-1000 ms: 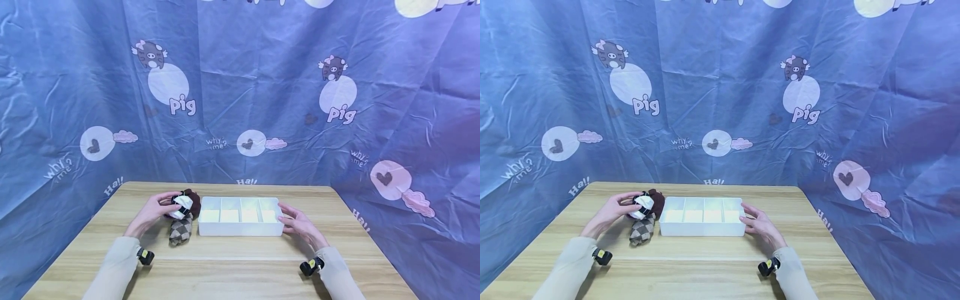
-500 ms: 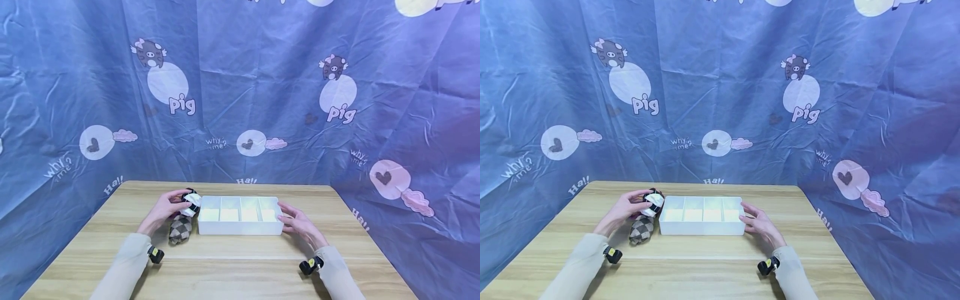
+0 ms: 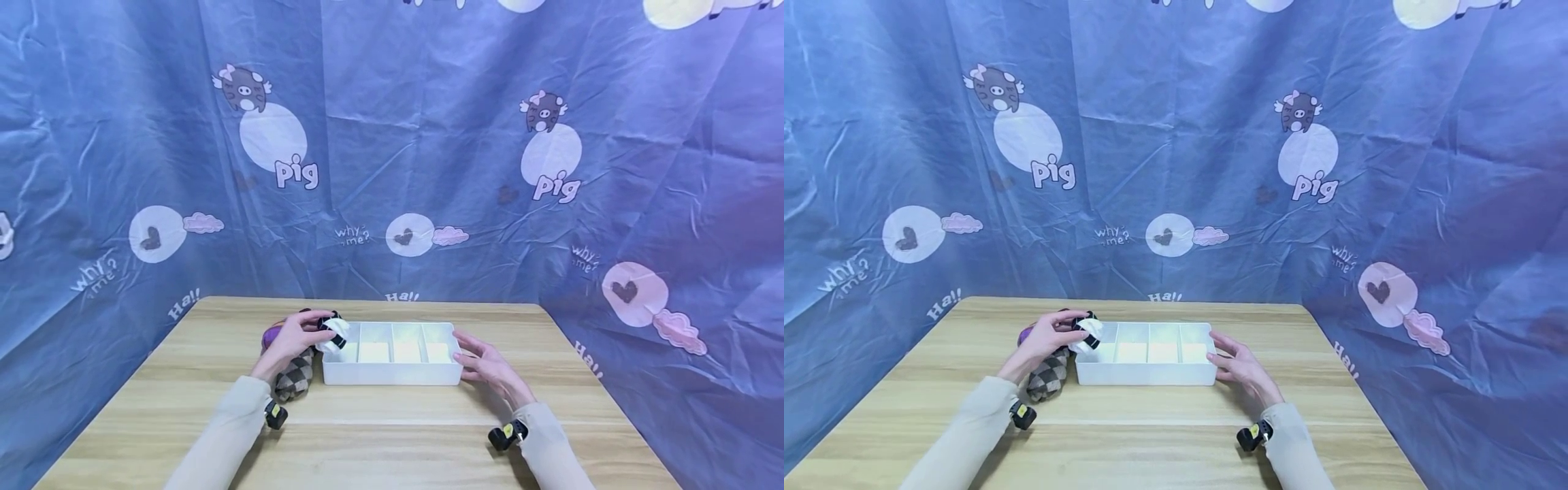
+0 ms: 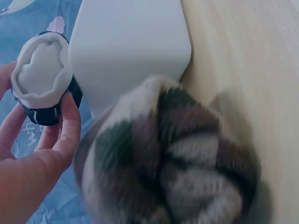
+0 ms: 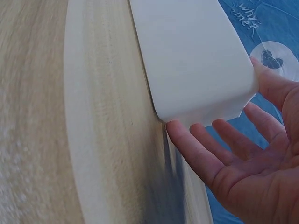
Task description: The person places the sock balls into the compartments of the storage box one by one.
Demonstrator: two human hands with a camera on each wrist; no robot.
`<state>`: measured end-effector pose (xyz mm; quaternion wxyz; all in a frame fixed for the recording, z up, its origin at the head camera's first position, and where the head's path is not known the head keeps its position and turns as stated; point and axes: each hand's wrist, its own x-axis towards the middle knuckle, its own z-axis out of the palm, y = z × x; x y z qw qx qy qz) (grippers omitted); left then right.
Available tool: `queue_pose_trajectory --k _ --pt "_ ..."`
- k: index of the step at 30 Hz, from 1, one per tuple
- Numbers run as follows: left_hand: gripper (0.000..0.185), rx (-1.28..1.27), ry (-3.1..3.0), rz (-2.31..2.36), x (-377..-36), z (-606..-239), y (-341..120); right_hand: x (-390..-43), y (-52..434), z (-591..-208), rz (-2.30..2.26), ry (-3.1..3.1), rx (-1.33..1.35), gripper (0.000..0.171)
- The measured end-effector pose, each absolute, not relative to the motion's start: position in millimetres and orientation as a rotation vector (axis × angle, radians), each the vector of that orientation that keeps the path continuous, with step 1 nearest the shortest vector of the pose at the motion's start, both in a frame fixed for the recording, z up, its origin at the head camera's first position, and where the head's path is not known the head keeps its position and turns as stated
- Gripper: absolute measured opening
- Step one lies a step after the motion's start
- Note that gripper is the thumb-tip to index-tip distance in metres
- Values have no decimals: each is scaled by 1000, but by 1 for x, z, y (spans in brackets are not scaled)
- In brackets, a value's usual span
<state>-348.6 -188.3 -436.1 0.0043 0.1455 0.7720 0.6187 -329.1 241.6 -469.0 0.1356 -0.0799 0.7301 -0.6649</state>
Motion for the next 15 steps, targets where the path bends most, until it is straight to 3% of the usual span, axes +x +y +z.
queue_pose_trajectory --k 15 --pt "35 319 2708 1857 -351 -441 -163 -330 243 -471 -1919 2109 -254 75"
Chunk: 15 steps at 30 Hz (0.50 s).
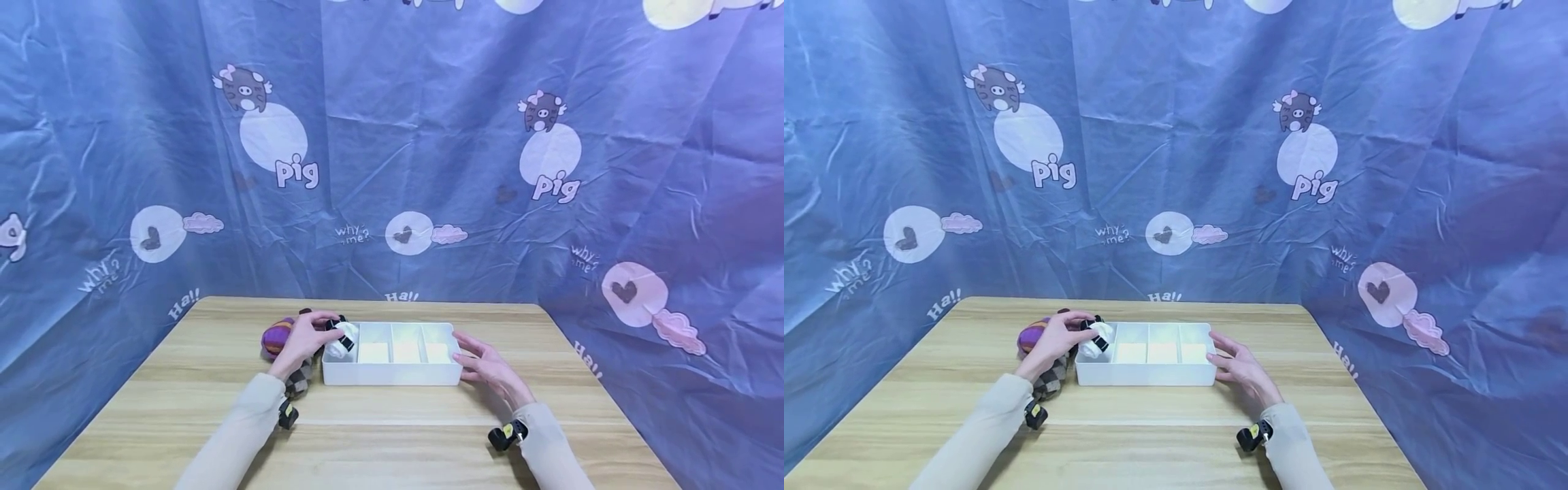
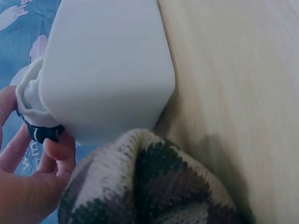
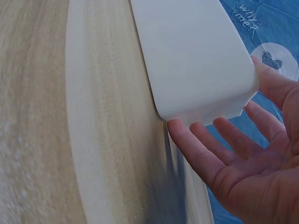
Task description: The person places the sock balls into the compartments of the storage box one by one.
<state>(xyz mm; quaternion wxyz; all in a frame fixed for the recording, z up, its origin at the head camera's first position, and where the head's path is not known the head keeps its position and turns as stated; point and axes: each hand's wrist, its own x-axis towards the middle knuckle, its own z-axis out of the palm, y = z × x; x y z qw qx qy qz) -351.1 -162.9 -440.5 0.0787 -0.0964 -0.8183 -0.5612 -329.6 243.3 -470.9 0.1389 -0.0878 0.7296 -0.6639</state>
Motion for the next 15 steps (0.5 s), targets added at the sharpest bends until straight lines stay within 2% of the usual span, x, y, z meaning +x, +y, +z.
queue_pose_trajectory --k 7,15 --pt "33 -251 -2548 -1559 -352 -445 -158 -331 243 -471 -1926 2116 -248 72" --pt "41 -297 -2624 -1469 -351 -450 -159 -330 244 -473 -1925 2119 -245 72"
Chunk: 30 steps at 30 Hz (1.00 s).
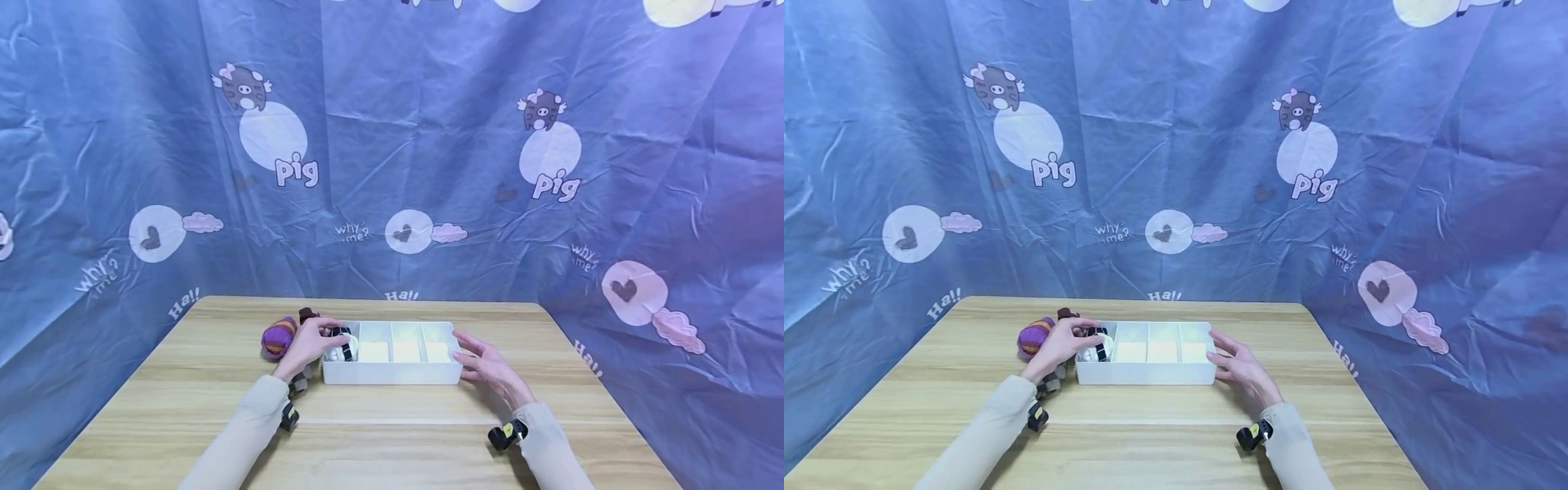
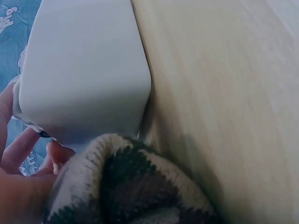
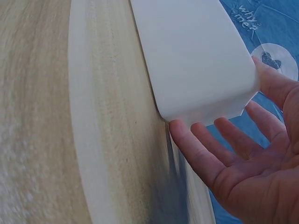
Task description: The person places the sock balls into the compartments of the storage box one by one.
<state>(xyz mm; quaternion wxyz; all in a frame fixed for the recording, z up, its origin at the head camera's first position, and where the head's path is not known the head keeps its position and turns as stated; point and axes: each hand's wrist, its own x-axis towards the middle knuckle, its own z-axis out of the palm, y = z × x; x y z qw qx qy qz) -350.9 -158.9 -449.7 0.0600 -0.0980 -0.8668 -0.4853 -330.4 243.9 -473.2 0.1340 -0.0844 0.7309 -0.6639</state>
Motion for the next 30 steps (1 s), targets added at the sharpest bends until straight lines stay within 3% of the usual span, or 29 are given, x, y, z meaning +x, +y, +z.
queue_pose_trajectory --k 30 --pt "41 -396 -2497 -1631 -342 -449 -189 -332 243 -472 -1913 2124 -223 72"
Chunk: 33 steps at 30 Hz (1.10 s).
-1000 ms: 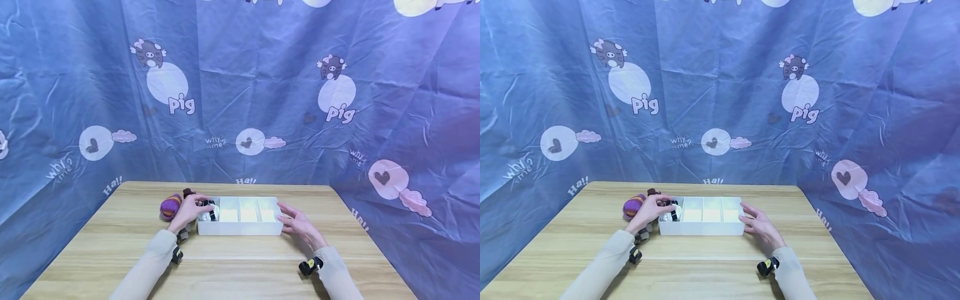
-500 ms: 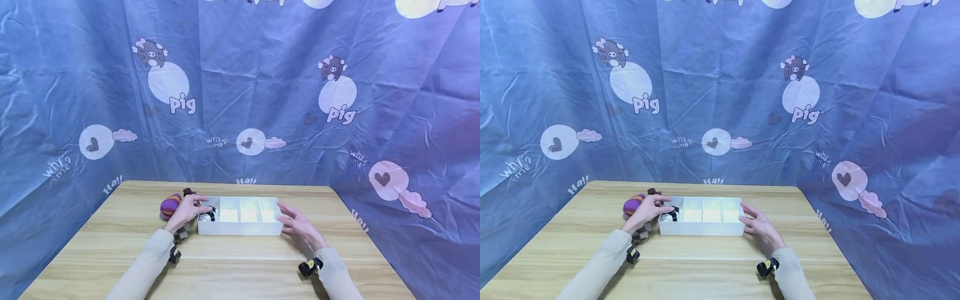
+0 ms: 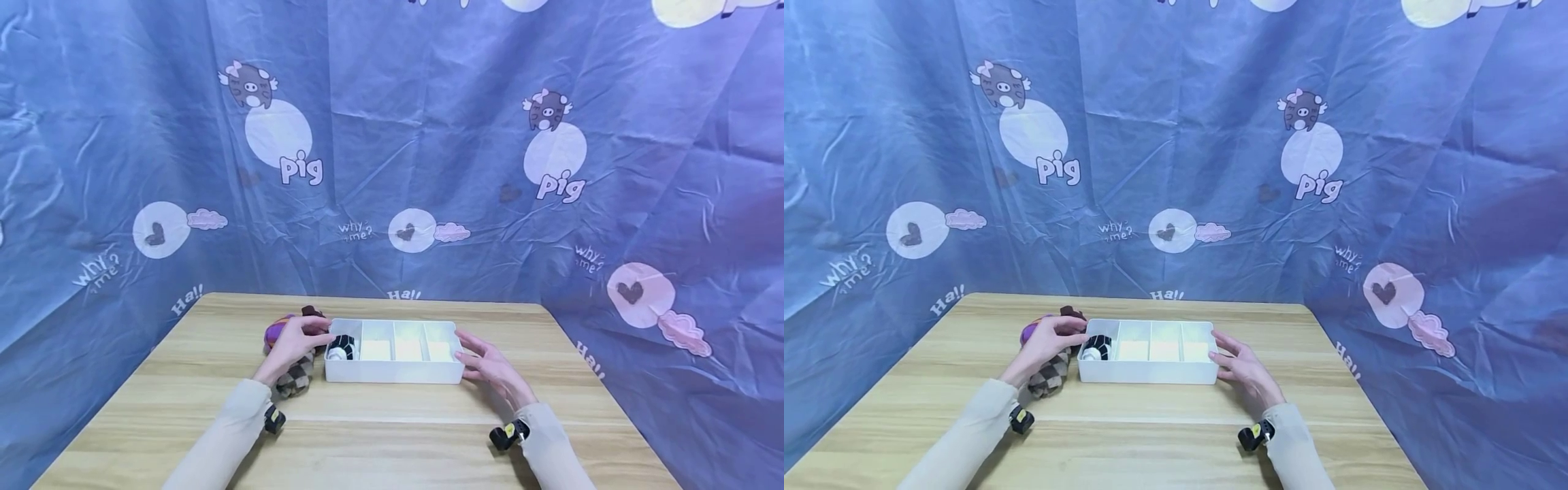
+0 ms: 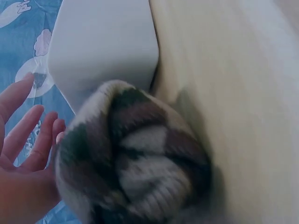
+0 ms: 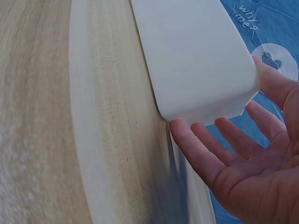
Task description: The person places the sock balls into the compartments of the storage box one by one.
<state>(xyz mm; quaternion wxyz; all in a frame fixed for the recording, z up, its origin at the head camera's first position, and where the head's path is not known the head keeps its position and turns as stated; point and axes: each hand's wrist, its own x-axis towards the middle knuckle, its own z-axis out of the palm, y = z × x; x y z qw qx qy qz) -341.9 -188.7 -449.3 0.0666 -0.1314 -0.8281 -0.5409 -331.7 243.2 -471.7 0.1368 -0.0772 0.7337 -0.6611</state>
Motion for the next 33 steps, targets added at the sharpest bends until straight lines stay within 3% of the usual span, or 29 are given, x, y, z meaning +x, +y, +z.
queue_pose_trajectory --k 11,33 --pt "43 -317 -2494 -1620 -324 -456 -210 -332 240 -474 -1912 2126 -234 72" --pt "60 -838 -2785 -1478 -318 -463 -253 -331 243 -473 -1933 2093 -231 73"
